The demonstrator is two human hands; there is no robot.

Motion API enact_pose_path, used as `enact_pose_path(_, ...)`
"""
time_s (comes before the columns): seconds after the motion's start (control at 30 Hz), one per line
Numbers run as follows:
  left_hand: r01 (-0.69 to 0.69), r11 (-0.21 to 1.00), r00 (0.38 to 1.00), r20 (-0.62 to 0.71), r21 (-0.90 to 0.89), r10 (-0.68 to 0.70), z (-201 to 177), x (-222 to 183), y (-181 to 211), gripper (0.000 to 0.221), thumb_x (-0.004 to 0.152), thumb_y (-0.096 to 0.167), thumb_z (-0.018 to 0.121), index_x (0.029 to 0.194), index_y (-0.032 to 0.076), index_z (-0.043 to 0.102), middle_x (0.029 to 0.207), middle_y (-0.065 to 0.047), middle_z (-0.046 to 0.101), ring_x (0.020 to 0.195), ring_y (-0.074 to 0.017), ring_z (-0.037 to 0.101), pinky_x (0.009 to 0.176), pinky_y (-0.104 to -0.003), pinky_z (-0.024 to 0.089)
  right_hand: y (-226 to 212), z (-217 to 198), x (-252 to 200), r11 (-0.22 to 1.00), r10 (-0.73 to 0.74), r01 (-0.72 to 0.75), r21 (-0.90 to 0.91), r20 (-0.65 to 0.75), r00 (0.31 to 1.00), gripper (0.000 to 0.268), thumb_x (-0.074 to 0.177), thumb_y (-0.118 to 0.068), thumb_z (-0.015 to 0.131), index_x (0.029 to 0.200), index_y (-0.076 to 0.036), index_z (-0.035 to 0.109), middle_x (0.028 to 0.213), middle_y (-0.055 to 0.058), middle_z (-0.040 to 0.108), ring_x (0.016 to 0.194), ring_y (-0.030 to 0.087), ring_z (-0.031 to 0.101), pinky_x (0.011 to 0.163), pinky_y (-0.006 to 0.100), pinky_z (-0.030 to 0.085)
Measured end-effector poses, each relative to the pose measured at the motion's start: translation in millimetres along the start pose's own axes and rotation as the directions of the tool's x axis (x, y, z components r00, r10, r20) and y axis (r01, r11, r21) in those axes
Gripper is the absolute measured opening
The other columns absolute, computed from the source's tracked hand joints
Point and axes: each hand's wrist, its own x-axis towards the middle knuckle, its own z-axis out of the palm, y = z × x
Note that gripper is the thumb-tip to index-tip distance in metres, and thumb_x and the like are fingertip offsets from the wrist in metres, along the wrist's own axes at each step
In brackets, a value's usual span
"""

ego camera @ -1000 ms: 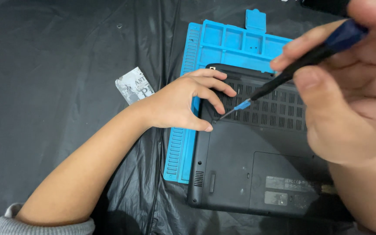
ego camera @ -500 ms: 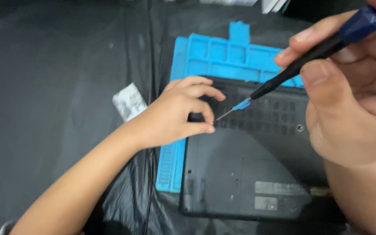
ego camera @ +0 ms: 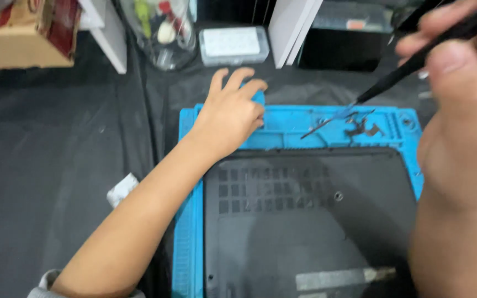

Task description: The person unscrews screws from the bottom cover of a laptop using a screwdriver, pries at the cover edge, then flips the laptop over and removes the bottom panel to expose the internal components, continuing to unscrew fasteners from the base.

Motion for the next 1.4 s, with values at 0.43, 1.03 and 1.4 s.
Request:
enact_pose_path(0.43, 0.159, 0.949, 0.969, 0.226, -0.274, -0.097, -33, -13, 105, 0.021, 0.085, 0.031, 0.075, 0.092, 0.012, 0.079, 0.130, -0.012, 0.062, 0.131, -0.0352, 0.047, 0.102, -0.052, 0.036, -34, 10, -10, 0.987, 0.130, -0.138, -0.080, -0.092, 0.987, 0.012, 0.120, 0.000, 0.051, 0.125, 0.002, 0.061, 0.113, 0.008, 0.066, 0.101, 0.015, 0.063, 0.097, 0.026, 0.051)
enact_pose_path(1.03, 0.272, 0.903, 0.940, 0.291, -0.332, -0.176, -37, -56, 162, 0.037, 0.078, 0.029, 0.078, 0.107, 0.010, 0.066, 0.145, -0.021, 0.048, 0.141, -0.0414, 0.036, 0.109, -0.059, 0.028, 100, -4, -64, 0.851, 0.520, -0.525, 0.014, 0.119, 0.846, 0.034, 0.093, 0.004, 0.074, 0.127, 0.000, 0.070, 0.092, -0.003, 0.060, 0.069, 0.006, 0.063, 0.057, 0.019, 0.046)
enact_pose_path(1.4, -0.300, 0.867, 0.869, 0.261, -0.398, 0.420, -8, -3, 156, 0.021, 0.076, 0.024, 0.073, 0.096, 0.019, 0.071, 0.135, -0.013, 0.055, 0.134, -0.0327, 0.046, 0.099, -0.049, 0.041, 117, -8, -72, 0.835, 0.549, -0.537, -0.121, 0.117, 0.828, 0.032, 0.090, 0.004, 0.073, 0.122, -0.001, 0.071, 0.087, -0.003, 0.060, 0.066, 0.005, 0.062, 0.058, 0.019, 0.049)
